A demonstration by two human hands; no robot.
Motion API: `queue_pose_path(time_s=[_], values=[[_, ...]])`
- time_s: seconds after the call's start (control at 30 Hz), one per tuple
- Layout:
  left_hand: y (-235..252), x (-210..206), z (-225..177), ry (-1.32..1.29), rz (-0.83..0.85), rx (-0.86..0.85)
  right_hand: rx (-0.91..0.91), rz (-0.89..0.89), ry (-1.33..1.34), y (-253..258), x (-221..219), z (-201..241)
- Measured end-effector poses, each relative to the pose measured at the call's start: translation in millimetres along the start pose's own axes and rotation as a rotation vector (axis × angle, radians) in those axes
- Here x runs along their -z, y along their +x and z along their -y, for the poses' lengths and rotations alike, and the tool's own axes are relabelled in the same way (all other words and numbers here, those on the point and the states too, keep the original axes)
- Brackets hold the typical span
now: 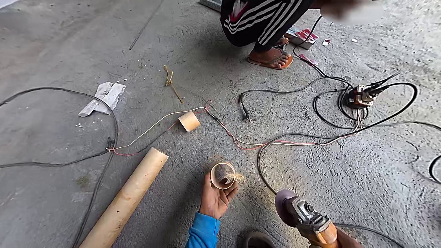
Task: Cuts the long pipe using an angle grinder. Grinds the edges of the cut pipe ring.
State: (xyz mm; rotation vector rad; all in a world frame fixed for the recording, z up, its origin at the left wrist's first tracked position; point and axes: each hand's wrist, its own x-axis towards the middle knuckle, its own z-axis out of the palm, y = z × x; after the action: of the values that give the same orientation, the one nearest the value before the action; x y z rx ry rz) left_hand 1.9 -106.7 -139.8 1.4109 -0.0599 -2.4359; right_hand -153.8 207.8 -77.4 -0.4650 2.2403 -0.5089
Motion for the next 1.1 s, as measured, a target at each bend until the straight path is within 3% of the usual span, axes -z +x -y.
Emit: queue_pose_path(time_s=[0.1,0.17,0.23,0.27,0.33,0.43,0.53,0.77,0.9,1.1], values=[[9,10,9,0.294,-0.207,0.004,-0.004,0.006,-0.004,1,0,0],[13,17,15,0.621,-0.346,-0.204,-0.002,0.009,-0.021,3,0,3],[18,31,17,0.945,-0.438,-0.526,0.003,0.000,-0.053,6,2,7],[20,38,16,1.084,-0.412,-0.682,0.006,-0.005,-0.065,9,3,10],[25,51,9,1.360,-0.178,-0.901,0.018,-0.013,-0.092,14,4,16],[36,44,-1,1.726,0.103,-0.858,0.040,-0.040,-0.099,22,7,28],[54,34,2,1.685,0.097,-0.785,0.055,-0.075,-0.113,29,9,37],[91,35,17,1.728,-0.099,-1.049,0.119,-0.194,-0.232,68,14,60],[96,40,18,1.720,-0.101,-1.155,0.106,-0.098,-0.334,99,19,95],[96,39,12,1.765,-0.089,-1.112,0.192,-0.008,-0.484,129,16,144]])
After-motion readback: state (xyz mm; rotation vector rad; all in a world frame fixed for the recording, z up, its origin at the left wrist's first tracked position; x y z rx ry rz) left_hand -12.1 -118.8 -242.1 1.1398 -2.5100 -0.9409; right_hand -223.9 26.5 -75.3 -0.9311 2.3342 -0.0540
